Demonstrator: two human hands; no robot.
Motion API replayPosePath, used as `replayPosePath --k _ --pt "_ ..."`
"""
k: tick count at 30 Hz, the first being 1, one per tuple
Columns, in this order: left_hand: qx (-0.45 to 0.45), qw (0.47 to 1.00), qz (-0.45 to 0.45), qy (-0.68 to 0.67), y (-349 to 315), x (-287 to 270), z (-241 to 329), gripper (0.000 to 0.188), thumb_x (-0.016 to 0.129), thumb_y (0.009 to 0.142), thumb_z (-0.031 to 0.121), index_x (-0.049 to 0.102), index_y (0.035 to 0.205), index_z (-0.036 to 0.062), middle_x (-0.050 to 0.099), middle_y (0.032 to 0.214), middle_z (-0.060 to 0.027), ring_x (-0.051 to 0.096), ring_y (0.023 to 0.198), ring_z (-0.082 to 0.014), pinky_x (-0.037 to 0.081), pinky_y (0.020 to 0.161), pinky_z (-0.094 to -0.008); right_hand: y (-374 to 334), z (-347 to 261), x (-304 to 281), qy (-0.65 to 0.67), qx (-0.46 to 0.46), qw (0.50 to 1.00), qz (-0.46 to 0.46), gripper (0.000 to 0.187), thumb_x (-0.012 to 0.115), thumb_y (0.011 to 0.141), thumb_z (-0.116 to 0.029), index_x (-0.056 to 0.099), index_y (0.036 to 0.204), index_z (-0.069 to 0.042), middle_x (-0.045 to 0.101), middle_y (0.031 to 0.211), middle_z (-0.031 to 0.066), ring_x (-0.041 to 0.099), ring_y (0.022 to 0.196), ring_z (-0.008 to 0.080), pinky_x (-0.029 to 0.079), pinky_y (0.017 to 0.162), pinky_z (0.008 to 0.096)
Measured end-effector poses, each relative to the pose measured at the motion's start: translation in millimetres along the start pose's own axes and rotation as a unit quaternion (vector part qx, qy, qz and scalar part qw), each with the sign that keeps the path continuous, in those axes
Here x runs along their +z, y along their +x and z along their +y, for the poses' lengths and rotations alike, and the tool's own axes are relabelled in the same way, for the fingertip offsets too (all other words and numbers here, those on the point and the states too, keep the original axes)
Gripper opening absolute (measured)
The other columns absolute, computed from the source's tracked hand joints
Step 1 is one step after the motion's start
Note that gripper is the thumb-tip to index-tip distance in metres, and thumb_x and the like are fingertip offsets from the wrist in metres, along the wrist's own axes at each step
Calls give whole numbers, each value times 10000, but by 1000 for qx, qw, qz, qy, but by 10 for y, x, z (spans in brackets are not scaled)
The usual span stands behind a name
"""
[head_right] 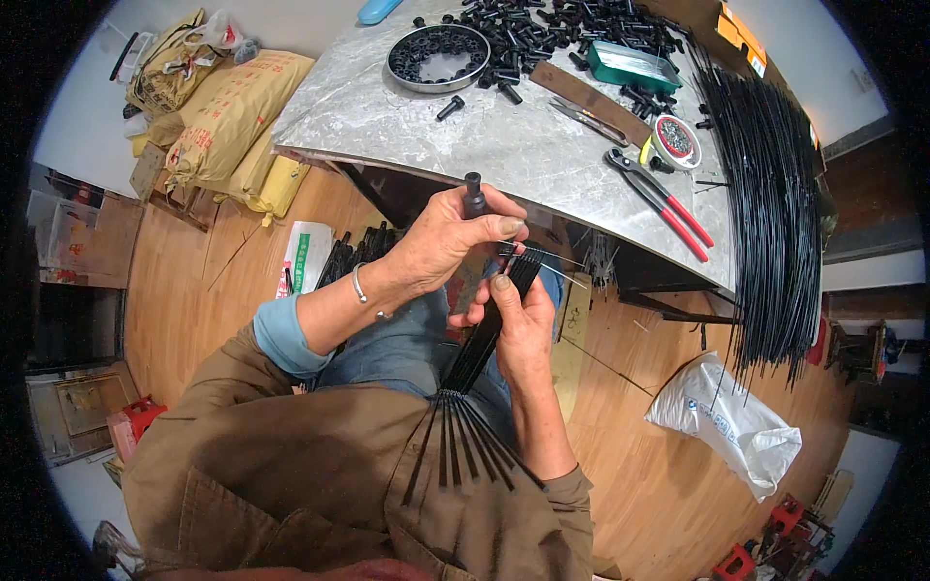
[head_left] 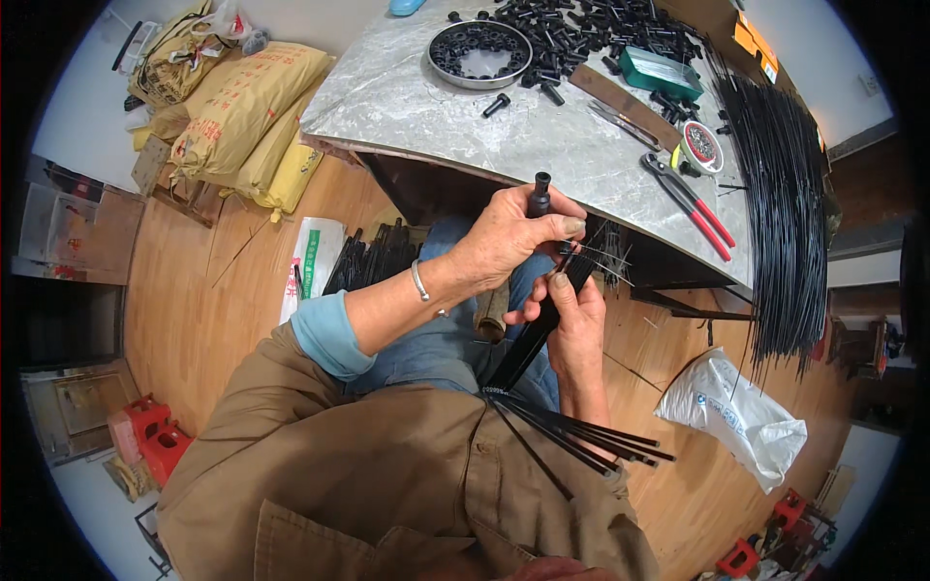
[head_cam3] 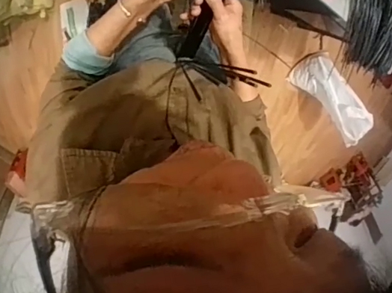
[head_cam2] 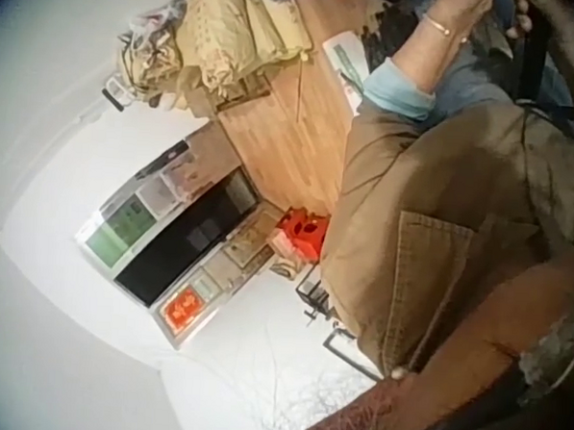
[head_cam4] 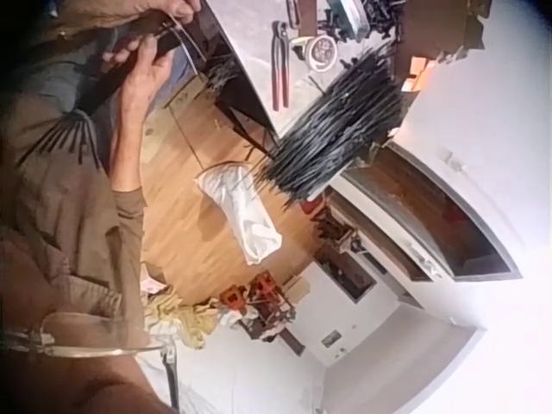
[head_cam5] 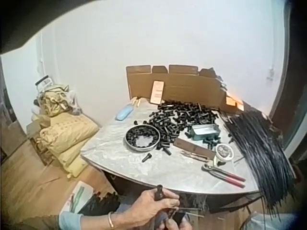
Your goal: Assembling black plastic rods with circular connectors and trimming them using pliers.
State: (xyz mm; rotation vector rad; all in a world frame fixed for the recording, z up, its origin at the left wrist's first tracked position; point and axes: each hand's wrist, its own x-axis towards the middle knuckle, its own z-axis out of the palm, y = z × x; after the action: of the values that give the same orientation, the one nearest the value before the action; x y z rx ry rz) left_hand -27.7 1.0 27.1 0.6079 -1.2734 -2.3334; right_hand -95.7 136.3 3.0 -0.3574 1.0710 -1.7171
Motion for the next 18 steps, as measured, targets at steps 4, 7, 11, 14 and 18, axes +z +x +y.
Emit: replayPosePath --k 4,7,11,14,18 --pt "32 999 -10 27 18 -10 36 205 694 845 144 634 982 3 657 907 -100 646 836 -172 545 721 -300 -3 -29 14 -107 -29 993 38 215 587 930 -170 528 1093 -43 600 795 55 609 638 128 543 593 274" --pt "5 1000 -6 7 25 -46 44 214 695 844 163 642 986 12 661 917 -98 641 825 -157 536 724 -285 -3 -62 43 -109 -30 992 48 231 618 912 -161 561 1101 -42 630 793 52 621 646 117 514 585 232" --pt "2 999 -26 41 49 -57 66 254 665 873 197 634 1040 8 665 921 -97 630 811 -139 520 719 -269 -16 -92 67 -123 -49 989 63 200 635 897 -155 566 1023 -15 626 759 72 628 613 141 535 576 259" --pt "12 997 6 82 -18 -94 90 309 630 902 234 615 1096 -5 660 897 -78 598 758 -109 489 675 -238 -5 -68 34 -96 -53 992 63 197 641 894 -157 582 1022 -19 629 758 70 630 609 136 537 569 260" --pt "-37 979 6 200 -195 -112 56 327 665 881 190 592 1093 -47 639 834 -50 534 648 -66 436 576 -211 5 -52 33 -77 -49 993 71 186 645 890 -149 598 1028 -33 640 771 67 631 605 129 543 561 259"
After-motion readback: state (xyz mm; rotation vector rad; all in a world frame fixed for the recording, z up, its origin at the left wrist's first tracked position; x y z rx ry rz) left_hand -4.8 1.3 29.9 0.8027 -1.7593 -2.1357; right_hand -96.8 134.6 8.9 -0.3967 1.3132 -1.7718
